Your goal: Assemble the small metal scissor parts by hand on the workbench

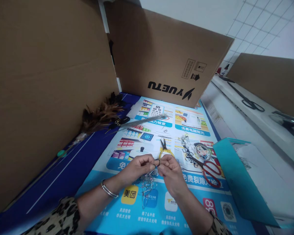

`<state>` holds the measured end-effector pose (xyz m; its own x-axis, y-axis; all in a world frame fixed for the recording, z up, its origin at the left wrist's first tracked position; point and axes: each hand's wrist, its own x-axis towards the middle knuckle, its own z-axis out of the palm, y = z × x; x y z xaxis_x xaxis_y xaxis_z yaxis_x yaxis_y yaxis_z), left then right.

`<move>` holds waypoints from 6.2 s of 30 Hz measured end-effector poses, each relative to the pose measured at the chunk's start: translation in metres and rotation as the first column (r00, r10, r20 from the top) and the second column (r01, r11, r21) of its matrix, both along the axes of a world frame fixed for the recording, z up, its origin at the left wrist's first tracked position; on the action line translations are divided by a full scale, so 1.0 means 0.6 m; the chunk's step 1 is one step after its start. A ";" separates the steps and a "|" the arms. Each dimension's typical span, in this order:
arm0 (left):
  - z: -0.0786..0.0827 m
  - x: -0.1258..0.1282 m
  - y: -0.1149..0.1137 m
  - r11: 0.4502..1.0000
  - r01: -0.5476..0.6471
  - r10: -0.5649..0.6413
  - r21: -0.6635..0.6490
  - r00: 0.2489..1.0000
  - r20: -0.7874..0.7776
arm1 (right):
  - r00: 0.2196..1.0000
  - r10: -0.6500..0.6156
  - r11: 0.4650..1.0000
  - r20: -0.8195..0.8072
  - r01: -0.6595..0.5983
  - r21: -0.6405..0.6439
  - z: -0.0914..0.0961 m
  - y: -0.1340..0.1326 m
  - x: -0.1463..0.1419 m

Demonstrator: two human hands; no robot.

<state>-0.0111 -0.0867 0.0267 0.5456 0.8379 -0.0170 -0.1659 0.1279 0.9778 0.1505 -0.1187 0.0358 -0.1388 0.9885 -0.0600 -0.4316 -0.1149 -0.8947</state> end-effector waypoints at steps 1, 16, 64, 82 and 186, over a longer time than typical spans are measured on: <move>0.001 -0.001 0.001 1.000 0.001 -0.001 0.001 1.000 -0.019 | 0.993 -0.031 0.998 0.113 0.025 0.052 0.000 -0.001 0.000; 0.005 -0.012 0.004 0.992 0.113 -0.114 -0.051 0.993 -0.012 | 0.795 -0.091 0.947 0.600 -0.118 0.300 0.012 -0.004 0.011; -0.010 -0.022 0.019 0.968 0.229 -0.246 -0.104 0.951 -0.189 | 0.420 -0.298 0.744 0.857 -0.461 0.484 -0.016 -0.010 0.004; 0.006 -0.014 0.010 0.971 0.170 -0.177 -0.171 0.984 -0.026 | 0.613 -0.285 0.814 0.737 -0.251 0.524 -0.027 -0.010 0.000; -0.009 -0.003 -0.004 0.943 -0.056 0.168 0.329 0.932 -0.321 | 0.365 -0.422 0.739 0.830 -0.392 0.548 -0.016 0.017 0.027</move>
